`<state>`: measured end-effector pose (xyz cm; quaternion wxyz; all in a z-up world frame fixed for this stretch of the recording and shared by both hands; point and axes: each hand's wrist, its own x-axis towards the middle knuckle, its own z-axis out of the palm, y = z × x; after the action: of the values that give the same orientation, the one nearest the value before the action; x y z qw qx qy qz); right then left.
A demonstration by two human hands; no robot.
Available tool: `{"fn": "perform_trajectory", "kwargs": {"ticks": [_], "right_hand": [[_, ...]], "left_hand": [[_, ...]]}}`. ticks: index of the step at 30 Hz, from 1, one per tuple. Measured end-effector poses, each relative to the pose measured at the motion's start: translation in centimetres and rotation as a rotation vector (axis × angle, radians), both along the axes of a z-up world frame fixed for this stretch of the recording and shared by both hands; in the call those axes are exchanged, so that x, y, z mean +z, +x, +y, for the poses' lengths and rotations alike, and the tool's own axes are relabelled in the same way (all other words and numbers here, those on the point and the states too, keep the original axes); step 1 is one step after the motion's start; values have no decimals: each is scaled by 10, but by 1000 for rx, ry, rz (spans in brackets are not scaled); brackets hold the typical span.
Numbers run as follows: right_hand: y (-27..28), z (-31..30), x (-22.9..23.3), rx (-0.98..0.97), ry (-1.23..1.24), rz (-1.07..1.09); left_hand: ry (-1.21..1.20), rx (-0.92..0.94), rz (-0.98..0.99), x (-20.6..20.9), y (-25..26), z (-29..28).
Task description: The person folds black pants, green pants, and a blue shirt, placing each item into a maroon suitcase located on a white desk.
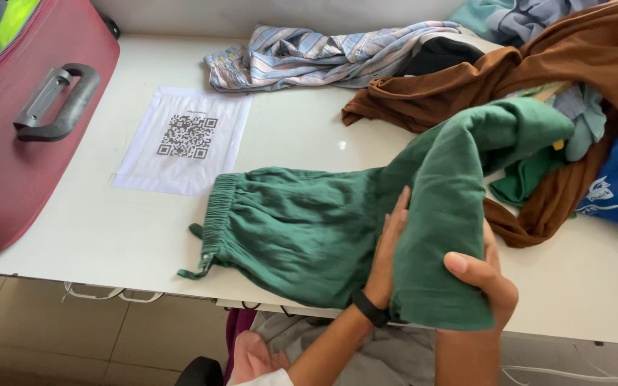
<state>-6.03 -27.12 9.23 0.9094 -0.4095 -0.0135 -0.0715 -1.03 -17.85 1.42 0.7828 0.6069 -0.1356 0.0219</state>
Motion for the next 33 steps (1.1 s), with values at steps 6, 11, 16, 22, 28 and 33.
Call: {"fn": "perform_trajectory", "kwargs": {"ticks": [6,11,16,22,28,33], "right_hand": [[16,60,35,227,-122,42],[30,120,37,439,-195,11],[41,169,4,603,-528,-8],[22,169,0,730,-862,44],[22,116,14,305,-976,-245],[36,84,-1,-105,-1571,-327]], "left_hand": [[489,1320,-184,100,-34,-29],[-673,170,317,69,-9,125],[-473,100,406,34,-15,215],[-272,112,555,6,-1,248],[-334,37,547,14,12,265],[513,431,98,18,23,275]]}}
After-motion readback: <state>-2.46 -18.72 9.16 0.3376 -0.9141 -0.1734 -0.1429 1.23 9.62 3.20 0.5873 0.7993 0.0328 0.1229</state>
